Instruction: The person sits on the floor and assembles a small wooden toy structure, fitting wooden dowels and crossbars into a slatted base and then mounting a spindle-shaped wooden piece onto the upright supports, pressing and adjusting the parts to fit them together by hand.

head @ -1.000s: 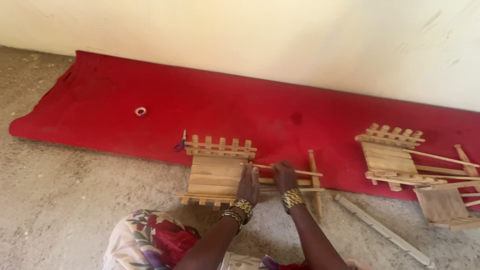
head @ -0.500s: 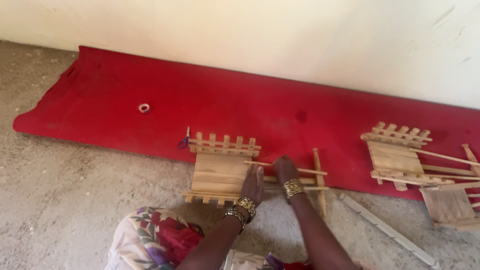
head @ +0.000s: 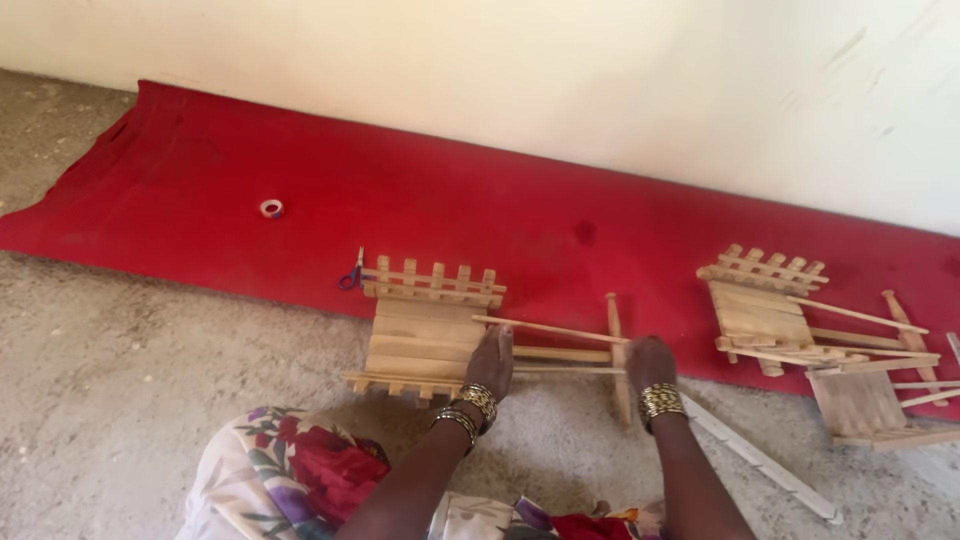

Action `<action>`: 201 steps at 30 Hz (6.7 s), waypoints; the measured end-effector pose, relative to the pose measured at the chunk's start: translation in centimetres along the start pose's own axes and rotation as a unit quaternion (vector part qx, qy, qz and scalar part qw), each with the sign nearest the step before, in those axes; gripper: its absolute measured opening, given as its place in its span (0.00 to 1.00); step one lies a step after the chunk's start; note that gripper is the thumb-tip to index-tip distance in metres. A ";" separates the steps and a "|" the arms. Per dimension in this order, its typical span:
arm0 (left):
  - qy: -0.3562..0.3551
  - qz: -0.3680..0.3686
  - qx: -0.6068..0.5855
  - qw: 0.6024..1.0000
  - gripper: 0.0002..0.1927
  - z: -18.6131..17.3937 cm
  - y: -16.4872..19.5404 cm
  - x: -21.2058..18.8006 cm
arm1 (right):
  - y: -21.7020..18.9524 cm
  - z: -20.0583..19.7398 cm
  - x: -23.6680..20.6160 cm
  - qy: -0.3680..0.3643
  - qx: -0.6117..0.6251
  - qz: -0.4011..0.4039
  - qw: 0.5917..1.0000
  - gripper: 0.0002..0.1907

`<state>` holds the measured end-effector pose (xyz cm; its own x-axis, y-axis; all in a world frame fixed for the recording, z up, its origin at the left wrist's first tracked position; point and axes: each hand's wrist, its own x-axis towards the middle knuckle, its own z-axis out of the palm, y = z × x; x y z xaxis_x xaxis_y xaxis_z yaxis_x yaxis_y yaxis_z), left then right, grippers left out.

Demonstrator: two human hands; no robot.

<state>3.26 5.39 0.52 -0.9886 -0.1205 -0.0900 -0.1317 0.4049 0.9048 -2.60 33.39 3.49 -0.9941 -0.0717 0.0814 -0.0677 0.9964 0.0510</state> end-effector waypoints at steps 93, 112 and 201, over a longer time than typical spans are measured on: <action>-0.169 0.116 0.368 0.907 0.18 -0.6 0.2 0.1 | -5.4 1.7 -0.7 -0.031 0.056 -0.027 0.998 0.10; -0.219 0.157 0.454 0.849 0.55 4.0 0.3 -4.8 | 0.3 2.4 -1.2 -0.023 0.131 0.128 0.983 0.12; -0.183 0.182 0.419 0.871 0.50 10.1 1.0 1.4 | 0.8 5.5 0.6 0.166 0.346 0.148 0.911 0.07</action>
<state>0.97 14.76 -2.89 -0.9129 0.3883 -0.1256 0.3396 0.8935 0.2940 -3.72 34.43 -1.86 -0.9045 0.3095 0.2933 0.0471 0.7562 -0.6526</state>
